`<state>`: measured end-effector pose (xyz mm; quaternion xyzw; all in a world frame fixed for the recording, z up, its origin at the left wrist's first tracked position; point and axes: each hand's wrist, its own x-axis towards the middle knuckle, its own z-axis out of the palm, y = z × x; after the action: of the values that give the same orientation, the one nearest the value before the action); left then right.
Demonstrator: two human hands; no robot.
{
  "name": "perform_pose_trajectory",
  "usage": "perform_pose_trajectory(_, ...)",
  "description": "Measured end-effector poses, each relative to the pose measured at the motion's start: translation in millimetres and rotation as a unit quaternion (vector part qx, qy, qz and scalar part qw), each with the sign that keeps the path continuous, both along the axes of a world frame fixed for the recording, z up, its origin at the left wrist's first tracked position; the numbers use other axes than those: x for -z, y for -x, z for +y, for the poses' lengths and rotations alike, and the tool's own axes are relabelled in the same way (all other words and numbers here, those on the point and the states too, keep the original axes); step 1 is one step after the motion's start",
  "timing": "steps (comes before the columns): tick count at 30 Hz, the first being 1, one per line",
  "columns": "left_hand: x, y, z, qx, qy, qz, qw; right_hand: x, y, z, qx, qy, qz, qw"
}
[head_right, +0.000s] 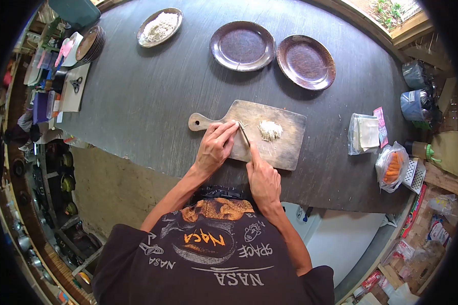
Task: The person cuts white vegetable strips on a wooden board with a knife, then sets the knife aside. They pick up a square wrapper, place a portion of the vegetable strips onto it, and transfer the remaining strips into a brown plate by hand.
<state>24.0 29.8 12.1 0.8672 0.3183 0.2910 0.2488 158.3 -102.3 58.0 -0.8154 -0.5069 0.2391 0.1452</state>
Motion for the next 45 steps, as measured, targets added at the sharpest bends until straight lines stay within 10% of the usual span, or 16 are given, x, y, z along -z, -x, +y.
perform_pose_trajectory(45,6,6,-4,0.008,-0.032,0.013,0.999,12,-2,-16,-0.002,-0.062,0.036,0.997)
